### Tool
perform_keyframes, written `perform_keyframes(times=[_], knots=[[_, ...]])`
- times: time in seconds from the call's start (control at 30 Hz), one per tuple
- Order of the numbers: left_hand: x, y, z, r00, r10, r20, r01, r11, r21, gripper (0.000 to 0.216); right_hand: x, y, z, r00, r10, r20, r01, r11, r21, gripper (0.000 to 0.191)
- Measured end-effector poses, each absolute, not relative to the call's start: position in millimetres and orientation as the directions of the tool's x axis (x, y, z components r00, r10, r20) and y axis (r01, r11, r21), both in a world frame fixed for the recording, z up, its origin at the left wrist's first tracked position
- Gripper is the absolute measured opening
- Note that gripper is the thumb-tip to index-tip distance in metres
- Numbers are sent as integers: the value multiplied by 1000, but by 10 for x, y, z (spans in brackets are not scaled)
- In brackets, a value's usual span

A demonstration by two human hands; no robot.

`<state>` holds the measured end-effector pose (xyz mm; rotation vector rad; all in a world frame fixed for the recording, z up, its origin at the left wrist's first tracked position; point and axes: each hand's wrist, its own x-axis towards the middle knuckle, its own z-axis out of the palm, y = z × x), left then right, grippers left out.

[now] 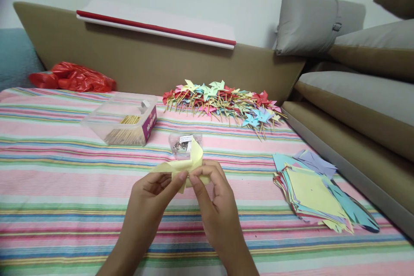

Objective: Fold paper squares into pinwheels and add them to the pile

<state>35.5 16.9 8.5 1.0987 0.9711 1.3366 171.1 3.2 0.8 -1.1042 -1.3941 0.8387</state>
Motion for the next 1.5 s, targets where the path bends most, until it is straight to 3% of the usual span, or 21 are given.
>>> perform_keyframes(times=[0.43, 0.67, 0.93, 1.17, 1.5], knots=[[337, 157, 44, 91, 956, 279, -23, -278, 960, 14, 1700, 13, 39, 162, 946, 279, 71, 271, -960, 12], [346, 162, 41, 68, 948, 311, 57, -315, 947, 11, 1706, 3, -3, 168, 949, 265, 20, 265, -964, 10], [322, 172, -13, 78, 936, 343, 36, -346, 937, 8, 1717, 38, -37, 227, 956, 188, -124, 220, -968, 40], [266, 174, 25, 125, 910, 394, 57, -403, 913, 7, 1848, 19, 32, 72, 979, 192, 9, 192, -981, 16], [180, 177, 51, 191, 814, 548, 190, -579, 793, 21, 1922, 9, 26, -31, 979, 203, -18, 202, -979, 12]])
